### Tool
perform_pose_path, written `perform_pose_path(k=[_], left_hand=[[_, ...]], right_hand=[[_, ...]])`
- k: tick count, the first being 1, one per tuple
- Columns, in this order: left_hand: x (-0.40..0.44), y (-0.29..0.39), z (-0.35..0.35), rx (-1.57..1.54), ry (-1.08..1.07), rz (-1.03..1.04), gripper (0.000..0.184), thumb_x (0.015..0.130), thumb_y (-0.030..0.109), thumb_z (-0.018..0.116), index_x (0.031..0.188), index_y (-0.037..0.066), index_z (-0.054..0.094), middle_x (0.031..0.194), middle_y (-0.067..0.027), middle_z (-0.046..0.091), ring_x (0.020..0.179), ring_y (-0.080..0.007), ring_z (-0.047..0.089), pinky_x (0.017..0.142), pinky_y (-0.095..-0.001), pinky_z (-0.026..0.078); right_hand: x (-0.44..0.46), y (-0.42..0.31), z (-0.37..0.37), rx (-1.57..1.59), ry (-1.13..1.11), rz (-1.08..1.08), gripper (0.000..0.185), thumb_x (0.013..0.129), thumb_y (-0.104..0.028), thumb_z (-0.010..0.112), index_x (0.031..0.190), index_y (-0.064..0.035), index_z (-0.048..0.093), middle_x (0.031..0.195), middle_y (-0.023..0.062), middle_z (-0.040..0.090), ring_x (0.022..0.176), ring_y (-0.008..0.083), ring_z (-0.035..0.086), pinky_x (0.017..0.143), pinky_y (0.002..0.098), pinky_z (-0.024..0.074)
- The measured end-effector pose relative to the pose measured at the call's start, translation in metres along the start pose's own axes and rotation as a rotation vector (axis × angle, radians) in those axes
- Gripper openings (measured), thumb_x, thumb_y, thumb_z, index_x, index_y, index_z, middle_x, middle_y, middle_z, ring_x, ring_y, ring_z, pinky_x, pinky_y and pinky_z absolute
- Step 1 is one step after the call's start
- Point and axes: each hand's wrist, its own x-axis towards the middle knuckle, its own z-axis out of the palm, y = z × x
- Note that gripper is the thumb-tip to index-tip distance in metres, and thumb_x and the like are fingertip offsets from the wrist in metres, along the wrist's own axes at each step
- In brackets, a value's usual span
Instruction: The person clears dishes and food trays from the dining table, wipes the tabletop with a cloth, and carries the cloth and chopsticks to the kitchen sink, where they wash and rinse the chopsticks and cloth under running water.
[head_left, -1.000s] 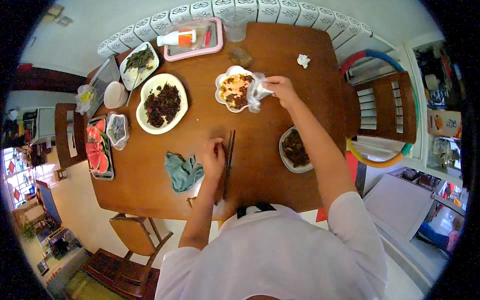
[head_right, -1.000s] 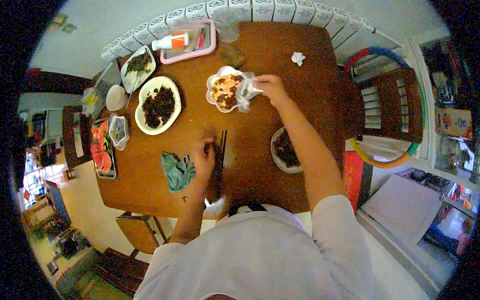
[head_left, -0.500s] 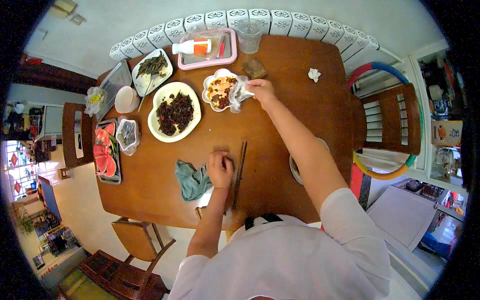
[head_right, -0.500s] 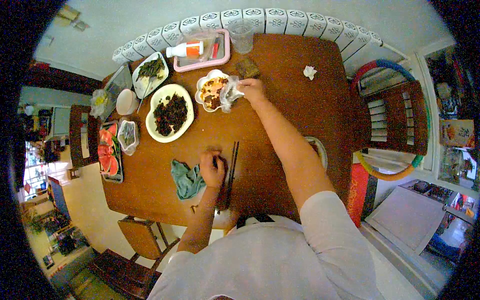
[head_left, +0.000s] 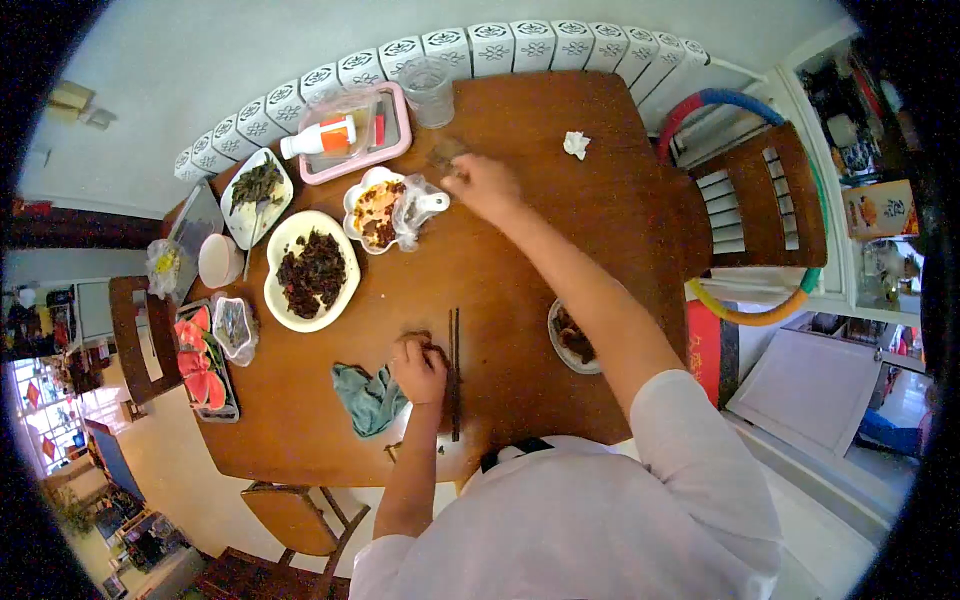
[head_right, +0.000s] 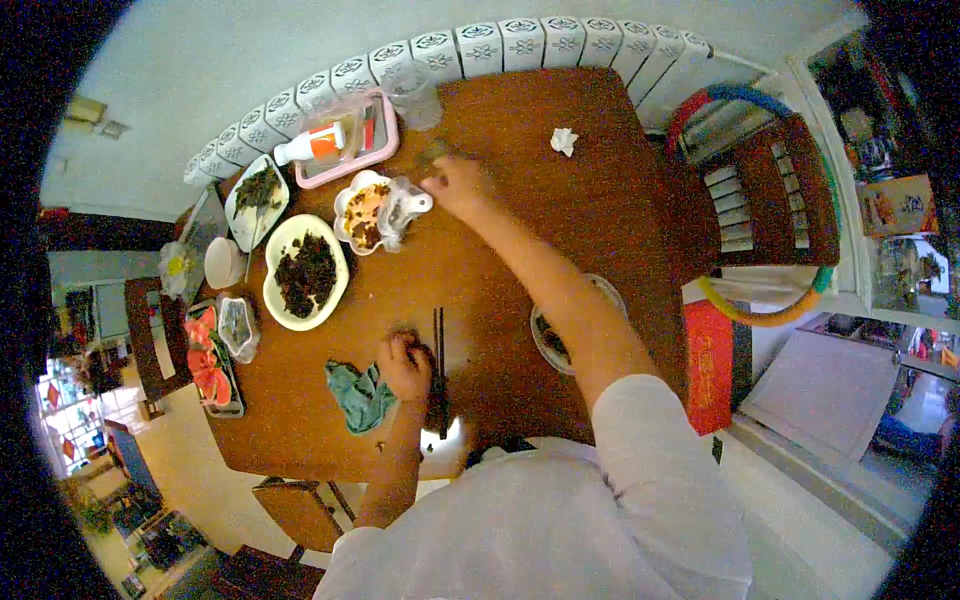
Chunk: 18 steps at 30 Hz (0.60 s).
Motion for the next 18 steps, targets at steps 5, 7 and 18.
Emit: perform_pose_path(k=[5, 7, 18], left_hand=[[0.003, 0.001, -0.001, 0.042, -0.037, 0.054, 0.015, 0.067, 0.006, 0.052, 0.082, 0.007, 0.050, 0.084, -0.0132, 0.052, 0.070, -0.0349, 0.051, 0.059, -0.0434, 0.041], [0.005, 0.001, 0.004, 0.068, -0.041, 0.062, 0.015, 0.067, 0.006, 0.052, 0.081, 0.007, 0.050, 0.083, -0.0133, 0.052, 0.070, -0.0351, 0.051, 0.059, -0.0435, 0.041], [-0.012, -0.012, 0.009, 0.133, -0.172, -0.030, 0.034, 0.068, 0.014, 0.056, 0.099, 0.001, 0.048, 0.095, -0.0232, 0.048, 0.084, -0.0425, 0.048, 0.074, -0.0497, 0.040]], right_hand=[[0.006, 0.086, -0.063, -0.494, 0.365, -0.199, 0.018, 0.079, -0.024, 0.054, 0.093, -0.0152, 0.062, 0.100, 0.0067, 0.056, 0.095, 0.0291, 0.050, 0.078, 0.0413, 0.0456], [0.004, 0.137, -0.073, -0.638, 0.295, -0.112, 0.019, 0.079, -0.023, 0.055, 0.094, -0.0140, 0.062, 0.101, 0.0075, 0.055, 0.096, 0.0301, 0.050, 0.079, 0.0421, 0.0455], [-0.098, 0.201, -0.105, -0.430, 0.134, -0.045, 0.020, 0.075, -0.017, 0.061, 0.095, -0.0144, 0.062, 0.097, 0.0106, 0.057, 0.096, 0.0298, 0.051, 0.082, 0.0410, 0.0437]])
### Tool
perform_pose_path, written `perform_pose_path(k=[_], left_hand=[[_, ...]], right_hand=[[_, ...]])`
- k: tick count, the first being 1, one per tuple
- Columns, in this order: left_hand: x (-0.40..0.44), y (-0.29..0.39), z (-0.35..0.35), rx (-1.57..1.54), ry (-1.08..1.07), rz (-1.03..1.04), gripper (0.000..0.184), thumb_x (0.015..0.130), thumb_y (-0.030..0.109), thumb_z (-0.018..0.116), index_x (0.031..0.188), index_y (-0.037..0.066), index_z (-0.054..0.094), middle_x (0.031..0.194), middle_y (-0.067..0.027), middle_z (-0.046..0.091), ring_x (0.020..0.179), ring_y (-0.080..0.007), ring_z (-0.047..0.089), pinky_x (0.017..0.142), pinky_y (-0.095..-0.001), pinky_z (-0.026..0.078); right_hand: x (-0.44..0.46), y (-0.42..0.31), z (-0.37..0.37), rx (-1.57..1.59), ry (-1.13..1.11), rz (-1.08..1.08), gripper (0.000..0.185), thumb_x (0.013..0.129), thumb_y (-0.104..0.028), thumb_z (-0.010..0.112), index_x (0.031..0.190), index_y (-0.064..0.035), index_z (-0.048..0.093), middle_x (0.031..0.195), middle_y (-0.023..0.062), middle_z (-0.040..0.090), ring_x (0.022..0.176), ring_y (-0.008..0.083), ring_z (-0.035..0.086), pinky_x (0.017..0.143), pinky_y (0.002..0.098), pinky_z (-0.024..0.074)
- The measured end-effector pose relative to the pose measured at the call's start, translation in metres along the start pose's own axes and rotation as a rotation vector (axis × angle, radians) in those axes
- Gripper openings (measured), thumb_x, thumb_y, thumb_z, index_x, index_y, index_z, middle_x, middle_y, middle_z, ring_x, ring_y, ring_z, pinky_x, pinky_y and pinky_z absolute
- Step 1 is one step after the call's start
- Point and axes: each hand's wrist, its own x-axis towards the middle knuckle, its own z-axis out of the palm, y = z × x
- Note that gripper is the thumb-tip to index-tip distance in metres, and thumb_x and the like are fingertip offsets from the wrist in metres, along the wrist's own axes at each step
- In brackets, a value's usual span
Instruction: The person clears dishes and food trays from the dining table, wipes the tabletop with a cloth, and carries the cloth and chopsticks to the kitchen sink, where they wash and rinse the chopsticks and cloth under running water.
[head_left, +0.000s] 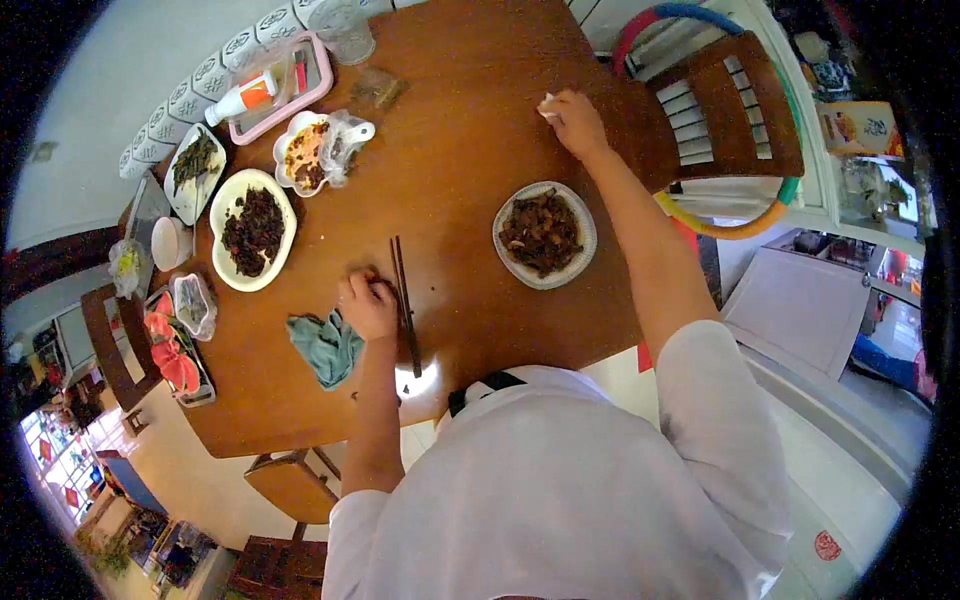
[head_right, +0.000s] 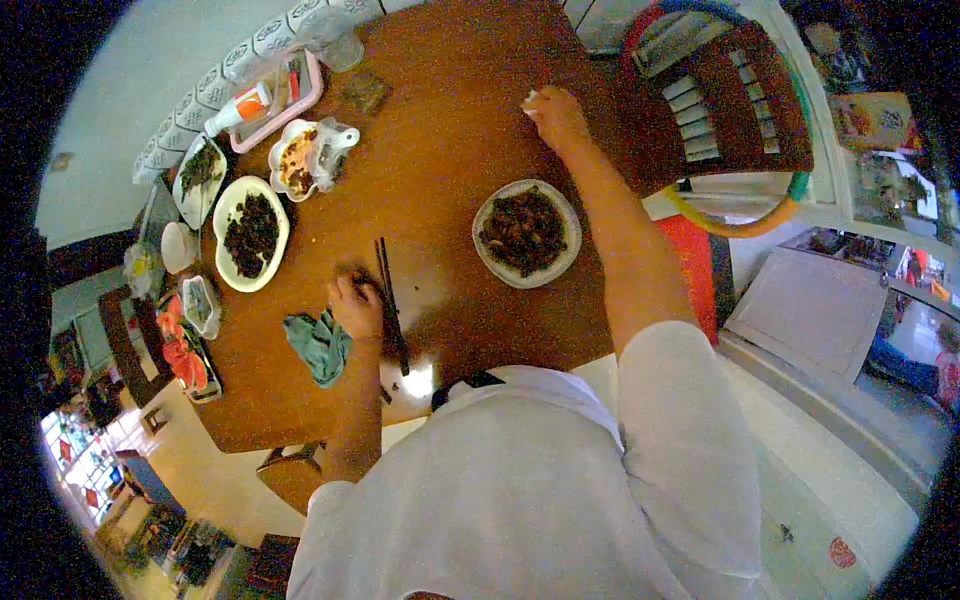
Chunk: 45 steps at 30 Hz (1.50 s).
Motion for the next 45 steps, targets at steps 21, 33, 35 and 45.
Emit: perform_pose_path(k=[21, 33, 35, 45], left_hand=[[0.007, -0.003, -0.015, -0.244, 0.135, 0.054, 0.013, 0.068, 0.004, 0.053, 0.081, 0.007, 0.053, 0.084, -0.0126, 0.050, 0.078, -0.0323, 0.050, 0.067, -0.0423, 0.040], [0.002, 0.004, -0.018, -0.162, 0.114, 0.085, 0.019, 0.065, 0.008, 0.055, 0.084, 0.006, 0.051, 0.093, -0.0166, 0.048, 0.083, -0.0364, 0.047, 0.069, -0.0460, 0.038], [0.001, 0.008, -0.020, -0.119, 0.055, 0.044, 0.020, 0.065, 0.007, 0.056, 0.084, 0.006, 0.050, 0.094, -0.0172, 0.047, 0.084, -0.0371, 0.047, 0.070, -0.0461, 0.038], [0.008, 0.019, -0.029, 0.001, 0.134, 0.104, 0.019, 0.066, 0.005, 0.056, 0.084, 0.008, 0.049, 0.088, -0.0147, 0.046, 0.079, -0.0349, 0.048, 0.065, -0.0434, 0.042]], right_hand=[[-0.169, -0.030, -0.054, 0.619, -0.382, 0.591, 0.029, 0.087, -0.030, 0.049, 0.099, -0.0058, 0.059, 0.083, 0.0051, 0.062, 0.073, 0.0130, 0.058, 0.062, 0.0316, 0.0490], [-0.122, -0.051, -0.041, 0.711, -0.333, 0.376, 0.018, 0.087, -0.019, 0.050, 0.092, -0.0039, 0.058, 0.074, -0.0007, 0.055, 0.066, 0.0097, 0.052, 0.059, 0.0268, 0.0435], [-0.092, -0.062, -0.036, 0.906, -0.172, 0.457, 0.018, 0.087, -0.018, 0.048, 0.091, -0.0036, 0.058, 0.071, -0.0007, 0.055, 0.064, 0.0104, 0.051, 0.057, 0.0251, 0.0425], [0.082, -0.107, 0.007, 1.000, 0.042, 0.758, 0.020, 0.087, -0.014, 0.049, 0.097, 0.0008, 0.057, 0.086, 0.0069, 0.058, 0.070, 0.0148, 0.057, 0.059, 0.0269, 0.0517]])
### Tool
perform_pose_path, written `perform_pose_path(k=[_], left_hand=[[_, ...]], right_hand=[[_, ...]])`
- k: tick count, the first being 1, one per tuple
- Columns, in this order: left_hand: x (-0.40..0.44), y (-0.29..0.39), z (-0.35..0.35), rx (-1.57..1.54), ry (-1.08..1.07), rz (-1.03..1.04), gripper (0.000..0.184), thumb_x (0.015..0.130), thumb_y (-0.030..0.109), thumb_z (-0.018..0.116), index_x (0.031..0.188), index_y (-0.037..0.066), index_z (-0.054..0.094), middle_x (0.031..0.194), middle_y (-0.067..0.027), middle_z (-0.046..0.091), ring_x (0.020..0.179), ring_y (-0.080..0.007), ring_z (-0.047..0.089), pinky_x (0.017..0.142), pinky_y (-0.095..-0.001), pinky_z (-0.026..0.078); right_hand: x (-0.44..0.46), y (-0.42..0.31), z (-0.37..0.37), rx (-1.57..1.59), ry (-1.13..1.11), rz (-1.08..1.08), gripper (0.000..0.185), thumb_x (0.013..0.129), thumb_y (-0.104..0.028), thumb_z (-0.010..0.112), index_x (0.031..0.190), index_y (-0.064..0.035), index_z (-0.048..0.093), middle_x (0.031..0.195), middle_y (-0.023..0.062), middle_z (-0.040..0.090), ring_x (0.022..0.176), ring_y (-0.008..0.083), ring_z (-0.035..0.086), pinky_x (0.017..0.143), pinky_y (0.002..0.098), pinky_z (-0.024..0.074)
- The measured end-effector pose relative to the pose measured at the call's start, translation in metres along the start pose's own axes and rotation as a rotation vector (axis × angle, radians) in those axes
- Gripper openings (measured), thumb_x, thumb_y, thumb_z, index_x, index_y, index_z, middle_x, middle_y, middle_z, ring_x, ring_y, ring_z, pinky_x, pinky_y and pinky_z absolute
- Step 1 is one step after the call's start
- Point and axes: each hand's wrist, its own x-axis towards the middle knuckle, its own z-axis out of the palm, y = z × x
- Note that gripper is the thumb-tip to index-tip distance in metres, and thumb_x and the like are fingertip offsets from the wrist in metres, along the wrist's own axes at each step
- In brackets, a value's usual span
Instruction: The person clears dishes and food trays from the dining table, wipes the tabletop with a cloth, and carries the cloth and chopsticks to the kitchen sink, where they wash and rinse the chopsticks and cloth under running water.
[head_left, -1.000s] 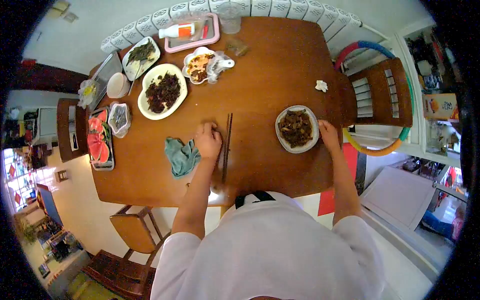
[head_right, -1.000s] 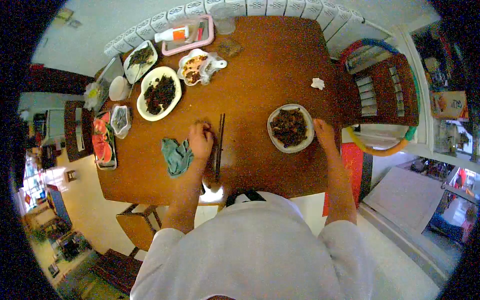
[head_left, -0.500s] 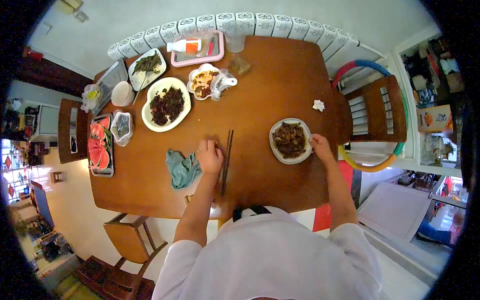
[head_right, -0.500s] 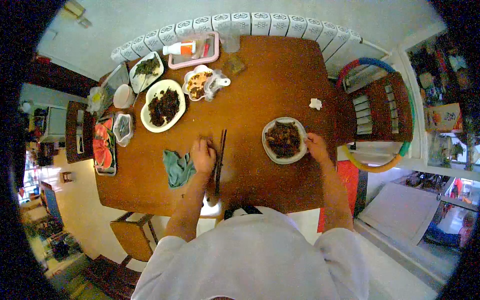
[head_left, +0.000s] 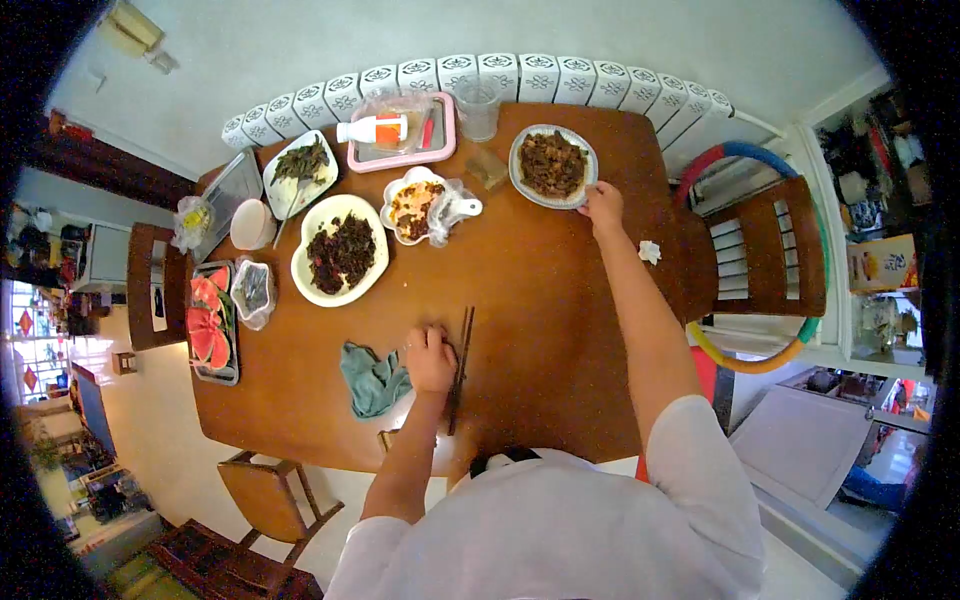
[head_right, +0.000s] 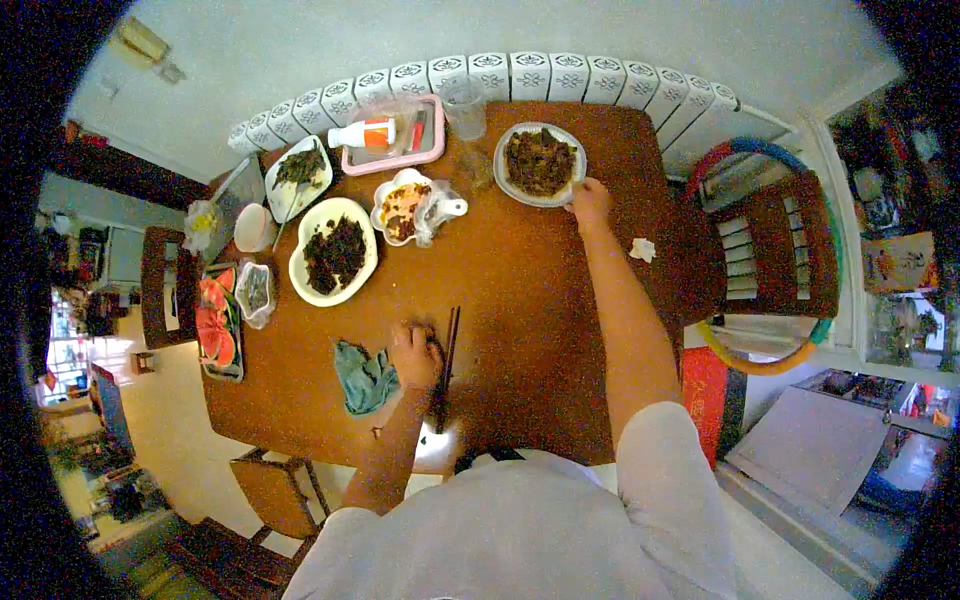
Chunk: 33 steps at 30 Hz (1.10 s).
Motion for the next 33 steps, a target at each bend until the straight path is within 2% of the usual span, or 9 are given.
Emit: perform_pose_path(k=[11, 18, 20, 23, 24, 25, 27, 31, 33], left_hand=[[-0.006, -0.009, 0.012, 0.021, -0.122, -0.081, 0.022, 0.066, 0.007, 0.056, 0.087, 0.008, 0.050, 0.093, -0.0139, 0.047, 0.080, -0.0347, 0.049, 0.064, -0.0427, 0.042], [-0.009, -0.009, 0.014, -0.015, -0.119, -0.080, 0.020, 0.067, 0.007, 0.056, 0.086, 0.010, 0.051, 0.093, -0.0133, 0.048, 0.079, -0.0336, 0.049, 0.064, -0.0423, 0.042], [-0.006, -0.007, 0.016, 0.015, -0.134, -0.091, 0.020, 0.067, 0.007, 0.056, 0.086, 0.010, 0.051, 0.093, -0.0133, 0.048, 0.080, -0.0338, 0.049, 0.065, -0.0425, 0.042], [-0.012, -0.008, 0.014, 0.084, -0.118, -0.101, 0.020, 0.067, 0.008, 0.057, 0.086, 0.010, 0.050, 0.092, -0.0130, 0.048, 0.080, -0.0345, 0.049, 0.065, -0.0433, 0.041], [-0.011, -0.010, 0.015, 0.043, -0.146, -0.106, 0.022, 0.066, 0.010, 0.056, 0.088, 0.009, 0.051, 0.095, -0.0148, 0.048, 0.081, -0.0356, 0.049, 0.067, -0.0444, 0.040], [-0.011, -0.012, 0.016, 0.002, -0.171, -0.111, 0.026, 0.066, 0.011, 0.056, 0.091, 0.008, 0.052, 0.098, -0.0165, 0.048, 0.082, -0.0367, 0.049, 0.069, -0.0455, 0.039], [-0.010, -0.016, 0.019, -0.015, -0.108, -0.076, 0.025, 0.066, 0.011, 0.056, 0.090, 0.008, 0.051, 0.098, -0.0161, 0.048, 0.082, -0.0367, 0.048, 0.070, -0.0458, 0.039], [-0.008, -0.010, 0.009, -0.034, -0.128, -0.081, 0.021, 0.068, 0.009, 0.055, 0.089, 0.007, 0.050, 0.094, -0.0157, 0.047, 0.084, -0.0355, 0.048, 0.072, -0.0442, 0.040], [-0.008, -0.015, 0.013, -0.022, -0.129, -0.082, 0.021, 0.070, 0.008, 0.054, 0.090, 0.007, 0.049, 0.092, -0.0153, 0.046, 0.086, -0.0349, 0.048, 0.073, -0.0421, 0.042]], right_hand=[[0.045, -0.026, 0.047, 0.088, 0.125, 0.165, 0.021, 0.085, -0.008, 0.048, 0.100, 0.0035, 0.057, 0.098, 0.0121, 0.058, 0.078, 0.0205, 0.060, 0.060, 0.0286, 0.0543], [0.064, -0.013, 0.051, 0.163, 0.058, 0.098, 0.027, 0.086, -0.008, 0.049, 0.109, 0.0057, 0.052, 0.098, 0.0156, 0.058, 0.074, 0.0218, 0.061, 0.061, 0.0294, 0.0545], [0.064, -0.010, 0.050, 0.290, 0.041, 0.173, 0.033, 0.086, -0.010, 0.049, 0.115, 0.0059, 0.047, 0.096, 0.0163, 0.059, 0.071, 0.0218, 0.062, 0.060, 0.0293, 0.0542], [0.029, -0.029, 0.036, 0.187, -0.019, 0.167, 0.036, 0.086, -0.011, 0.050, 0.118, 0.0054, 0.043, 0.090, 0.0146, 0.059, 0.068, 0.0207, 0.061, 0.059, 0.0286, 0.0522], [0.045, 0.000, 0.035, 0.137, -0.021, 0.034, 0.035, 0.085, -0.014, 0.055, 0.115, -0.0004, 0.045, 0.082, 0.0132, 0.060, 0.063, 0.0216, 0.063, 0.049, 0.0293, 0.0493], [0.031, 0.007, 0.035, 0.126, -0.039, 0.040, 0.035, 0.085, -0.014, 0.055, 0.115, -0.0004, 0.045, 0.082, 0.0132, 0.060, 0.063, 0.0216, 0.063, 0.049, 0.0293, 0.0493], [-0.013, 0.027, 0.020, 0.112, -0.161, -0.288, 0.026, 0.086, -0.011, 0.052, 0.111, -0.0027, 0.050, 0.076, 0.0090, 0.058, 0.059, 0.0142, 0.057, 0.053, 0.0273, 0.0480], [-0.134, 0.065, 0.017, -0.123, -0.492, -0.416, 0.018, 0.085, -0.011, 0.052, 0.101, -0.0052, 0.057, 0.076, 0.0034, 0.057, 0.062, 0.0101, 0.053, 0.059, 0.0251, 0.0460], [-0.191, 0.088, 0.022, -0.389, -0.678, -0.336, 0.018, 0.084, -0.012, 0.052, 0.100, -0.0060, 0.058, 0.082, 0.0072, 0.060, 0.069, 0.0164, 0.058, 0.062, 0.0311, 0.0477]])
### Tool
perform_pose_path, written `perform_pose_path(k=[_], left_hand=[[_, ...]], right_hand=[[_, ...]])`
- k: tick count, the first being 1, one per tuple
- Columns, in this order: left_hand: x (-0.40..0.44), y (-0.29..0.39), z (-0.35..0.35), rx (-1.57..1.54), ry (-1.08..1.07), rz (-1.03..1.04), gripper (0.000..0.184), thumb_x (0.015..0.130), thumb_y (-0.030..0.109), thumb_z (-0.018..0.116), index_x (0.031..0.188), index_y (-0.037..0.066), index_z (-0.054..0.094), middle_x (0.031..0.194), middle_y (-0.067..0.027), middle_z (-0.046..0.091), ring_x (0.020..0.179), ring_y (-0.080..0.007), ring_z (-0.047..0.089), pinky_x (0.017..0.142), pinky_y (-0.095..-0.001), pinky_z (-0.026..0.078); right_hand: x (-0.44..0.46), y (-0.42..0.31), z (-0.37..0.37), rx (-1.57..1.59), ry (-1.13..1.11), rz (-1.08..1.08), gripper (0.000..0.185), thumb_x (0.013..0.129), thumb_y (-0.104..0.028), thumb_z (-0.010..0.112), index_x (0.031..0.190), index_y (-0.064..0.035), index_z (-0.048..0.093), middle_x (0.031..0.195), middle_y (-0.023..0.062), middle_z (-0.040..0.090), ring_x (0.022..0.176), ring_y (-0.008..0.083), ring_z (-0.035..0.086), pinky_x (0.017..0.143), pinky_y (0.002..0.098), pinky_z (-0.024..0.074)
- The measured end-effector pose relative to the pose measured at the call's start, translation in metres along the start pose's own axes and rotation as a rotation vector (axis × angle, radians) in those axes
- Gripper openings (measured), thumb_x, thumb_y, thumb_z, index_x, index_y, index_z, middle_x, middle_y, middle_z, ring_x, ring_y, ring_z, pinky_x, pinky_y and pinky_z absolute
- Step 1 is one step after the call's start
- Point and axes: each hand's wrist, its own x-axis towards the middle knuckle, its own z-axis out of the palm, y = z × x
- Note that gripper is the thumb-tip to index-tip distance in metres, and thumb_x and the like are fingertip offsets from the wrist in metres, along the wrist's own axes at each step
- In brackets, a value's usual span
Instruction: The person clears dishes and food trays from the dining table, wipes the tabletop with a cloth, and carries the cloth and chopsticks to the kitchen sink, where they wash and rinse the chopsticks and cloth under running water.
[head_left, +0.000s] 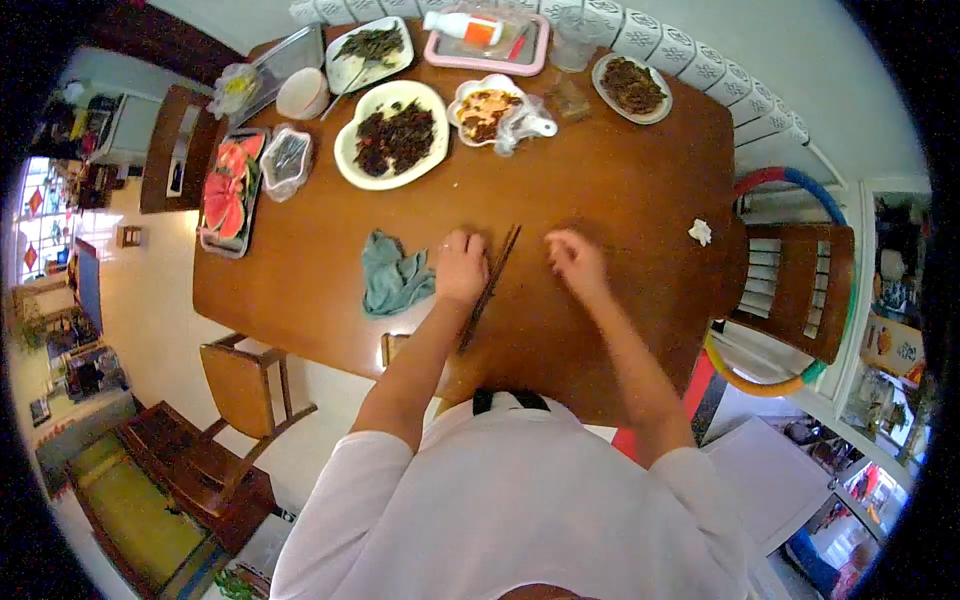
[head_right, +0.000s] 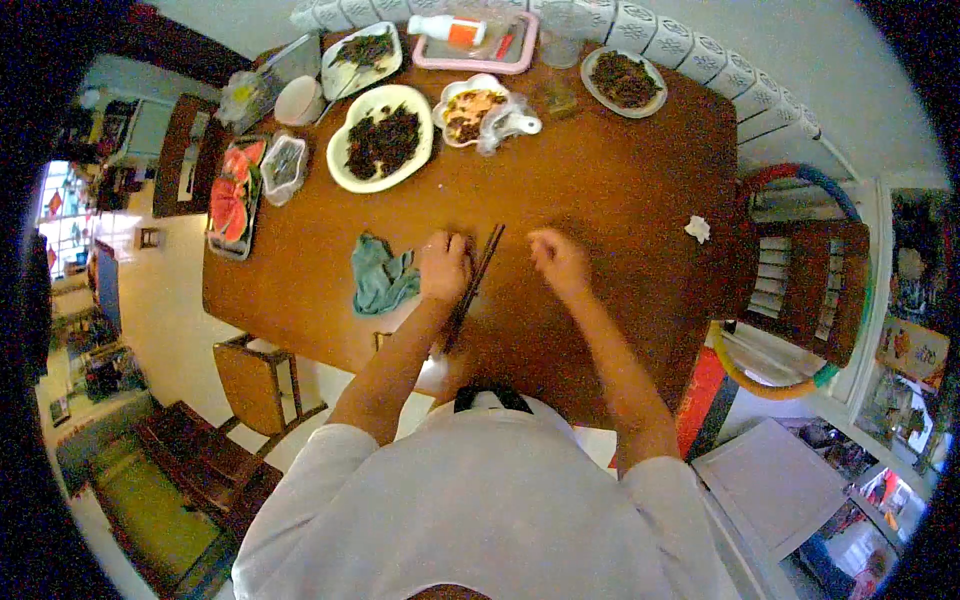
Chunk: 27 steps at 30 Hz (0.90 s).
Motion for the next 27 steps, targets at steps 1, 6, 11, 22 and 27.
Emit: perform_pose_path(k=[1, 6, 11, 22, 27], left_hand=[[-0.001, -0.001, 0.001, -0.002, -0.009, -0.001, 0.021, 0.070, 0.008, 0.054, 0.090, 0.007, 0.049, 0.092, -0.0157, 0.046, 0.086, -0.0347, 0.048, 0.073, -0.0427, 0.042], [0.005, -0.002, -0.005, -0.053, -0.008, 0.008, 0.017, 0.072, 0.008, 0.053, 0.088, 0.006, 0.052, 0.090, -0.0175, 0.050, 0.085, -0.0354, 0.050, 0.074, -0.0438, 0.043], [0.018, -0.044, -0.044, -0.665, -0.112, 0.096, 0.017, 0.075, 0.012, 0.054, 0.090, 0.007, 0.061, 0.087, -0.0143, 0.057, 0.082, -0.0348, 0.055, 0.075, -0.0414, 0.044], [-0.120, -0.120, -0.139, -0.398, -0.251, -0.049, 0.039, 0.065, 0.014, 0.068, 0.102, 0.009, 0.058, 0.097, -0.0124, 0.055, 0.093, -0.0325, 0.050, 0.079, -0.0398, 0.043], [-0.168, -0.104, -0.125, -0.289, -0.196, 0.154, 0.061, 0.056, 0.017, 0.074, 0.113, 0.011, 0.051, 0.109, -0.0113, 0.049, 0.100, -0.0326, 0.046, 0.082, -0.0398, 0.042]], right_hand=[[-0.017, -0.011, 0.016, -0.061, -0.080, -0.083, 0.021, 0.083, -0.014, 0.052, 0.102, -0.0080, 0.057, 0.087, 0.0103, 0.060, 0.075, 0.0211, 0.059, 0.065, 0.0350, 0.0479], [-0.072, -0.030, 0.080, -0.445, -0.165, -0.388, 0.025, 0.082, -0.018, 0.054, 0.106, -0.0152, 0.057, 0.095, 0.0132, 0.060, 0.078, 0.0286, 0.060, 0.065, 0.0371, 0.0487], [-0.080, -0.056, 0.100, -0.612, -0.180, -0.228, 0.023, 0.082, -0.031, 0.052, 0.101, -0.0179, 0.054, 0.095, 0.0143, 0.055, 0.080, 0.0361, 0.057, 0.067, 0.0467, 0.0472], [-0.089, -0.059, 0.090, -0.782, 0.070, 0.162, 0.037, 0.072, -0.023, 0.062, 0.103, -0.0092, 0.047, 0.097, 0.0152, 0.058, 0.083, 0.0323, 0.059, 0.072, 0.0425, 0.0477], [-0.088, -0.051, 0.091, -0.997, 0.075, 0.166, 0.034, 0.072, -0.022, 0.059, 0.100, -0.0074, 0.046, 0.089, 0.0171, 0.060, 0.078, 0.0344, 0.061, 0.069, 0.0446, 0.0485]])
